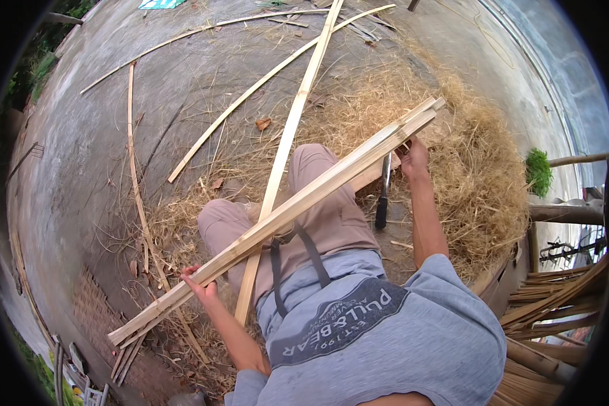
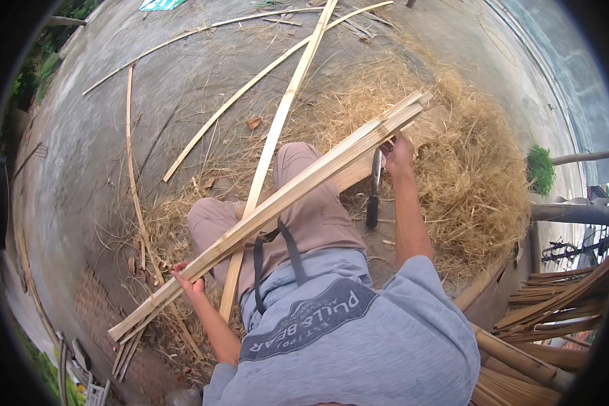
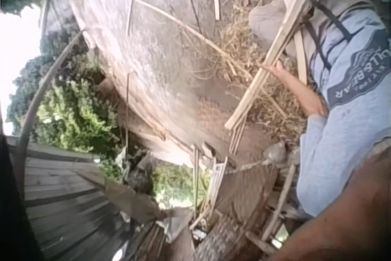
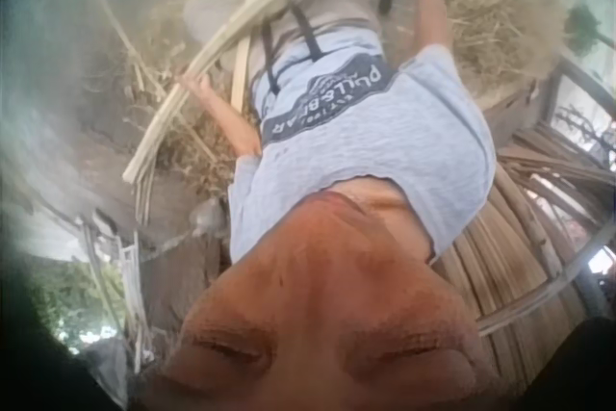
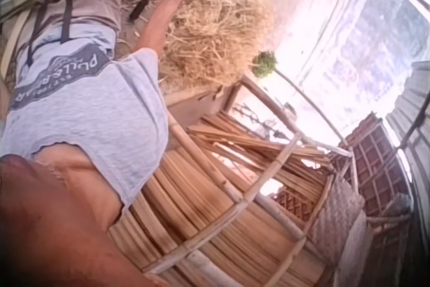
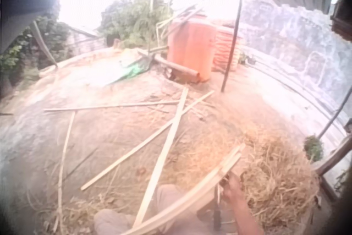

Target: The person sits on the ground and uses a knife to split a long piece of bamboo into thin strips. They then gather the strips and bundle them together.

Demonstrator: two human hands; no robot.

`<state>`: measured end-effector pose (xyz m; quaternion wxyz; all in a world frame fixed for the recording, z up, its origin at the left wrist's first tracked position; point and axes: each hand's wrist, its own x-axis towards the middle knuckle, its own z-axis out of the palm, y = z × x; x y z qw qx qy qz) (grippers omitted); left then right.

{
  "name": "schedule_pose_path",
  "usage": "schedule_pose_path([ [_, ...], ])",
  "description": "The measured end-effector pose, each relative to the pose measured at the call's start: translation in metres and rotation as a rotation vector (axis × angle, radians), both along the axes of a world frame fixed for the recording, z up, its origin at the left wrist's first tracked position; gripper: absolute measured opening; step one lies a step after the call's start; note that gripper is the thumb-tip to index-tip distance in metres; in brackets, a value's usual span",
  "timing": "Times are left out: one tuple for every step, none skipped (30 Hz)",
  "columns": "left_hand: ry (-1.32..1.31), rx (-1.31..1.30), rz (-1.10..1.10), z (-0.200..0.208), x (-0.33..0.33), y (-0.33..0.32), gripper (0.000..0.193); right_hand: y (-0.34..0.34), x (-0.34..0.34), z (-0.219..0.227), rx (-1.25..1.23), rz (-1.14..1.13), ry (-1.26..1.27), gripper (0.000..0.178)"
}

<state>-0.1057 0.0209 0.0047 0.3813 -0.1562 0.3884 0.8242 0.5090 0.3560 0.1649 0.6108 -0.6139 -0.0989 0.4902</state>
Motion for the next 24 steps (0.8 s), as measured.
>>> schedule_pose_path([
  [-0.007,-0.021,0.018,0.001,0.001,0.001,0.023,-0.001,0.005,0.001,0.022,0.013,-0.037,0.028],
  [-0.035,-0.013,0.015,0.002,0.002,0.003,0.022,-0.001,0.007,0.0,0.041,-0.128,-0.152,0.029],
  [-0.064,-0.004,0.011,0.003,0.003,0.006,0.021,-0.002,0.008,-0.002,0.061,-0.269,-0.266,0.031],
  [-0.089,0.0,0.015,0.004,0.003,0.004,0.02,-0.006,0.003,0.001,0.078,-0.402,-0.376,0.033],
  [-0.083,0.013,0.01,0.002,-0.001,-0.001,0.019,-0.013,-0.008,0.007,0.152,-0.365,-0.762,0.038],
  [-0.077,0.026,0.006,-0.002,-0.004,-0.003,0.018,-0.026,-0.019,0.014,0.3,-0.261,-1.002,0.036],
  [-0.068,0.032,0.004,-0.003,-0.008,-0.009,0.017,-0.044,-0.051,0.048,0.45,-0.146,-1.231,0.035],
  [-0.081,0.035,-0.002,0.0,-0.007,-0.009,0.016,-0.064,-0.073,0.072,0.591,-0.04,-1.467,0.033],
  [-0.102,0.043,-0.02,0.003,-0.002,-0.003,0.016,-0.077,-0.085,0.083,0.587,0.204,-1.687,0.031],
  [-0.121,0.057,-0.032,0.005,0.001,0.001,0.015,-0.084,-0.097,0.089,0.579,0.465,-1.888,0.029],
  [-0.1,0.042,-0.005,0.002,-0.003,-0.001,0.016,-0.08,-0.108,0.091,0.425,0.611,-1.82,0.027],
  [-0.102,0.043,0.002,-0.003,-0.005,-0.003,0.016,-0.07,-0.1,0.073,0.217,0.77,-1.705,0.031],
  [-0.107,0.041,0.012,-0.004,-0.006,-0.005,0.017,-0.063,-0.093,0.06,-0.008,0.786,-1.695,0.035],
  [-0.109,0.041,0.031,-0.003,-0.005,-0.007,0.018,-0.056,-0.089,0.052,-0.223,0.801,-1.673,0.039],
  [-0.09,0.073,0.034,-0.004,-0.004,-0.005,0.019,-0.053,-0.084,0.046,-0.065,0.674,-1.658,0.042],
  [-0.069,0.1,0.047,-0.002,-0.001,0.0,0.019,-0.051,-0.082,0.042,0.095,0.558,-1.628,0.045],
  [-0.04,0.109,0.061,-0.001,-0.002,-0.006,0.02,-0.056,-0.089,0.042,0.239,0.456,-1.575,0.049],
  [0.022,0.121,0.006,-0.004,-0.002,-0.006,0.023,-0.067,-0.102,0.039,0.306,0.641,-1.636,0.051],
  [-0.002,0.109,0.023,-0.005,0.0,-0.007,0.024,-0.088,-0.13,0.054,0.372,0.822,-1.688,0.054],
  [-0.029,0.113,0.036,-0.006,0.004,-0.002,0.024,-0.103,-0.151,0.063,0.448,0.991,-1.743,0.057],
  [-0.033,0.132,0.037,-0.008,0.005,-0.002,0.024,-0.114,-0.157,0.052,0.408,1.146,-1.741,0.061],
  [-0.035,0.154,0.047,-0.008,0.004,-0.002,0.023,-0.12,-0.169,0.044,0.377,1.305,-1.733,0.065],
  [-0.035,0.176,0.056,-0.006,0.002,-0.003,0.023,-0.126,-0.179,0.039,0.394,1.174,-1.815,0.074],
  [-0.008,0.184,0.053,-0.005,0.0,-0.003,0.022,-0.129,-0.182,0.037,0.43,1.218,-1.743,0.075],
])
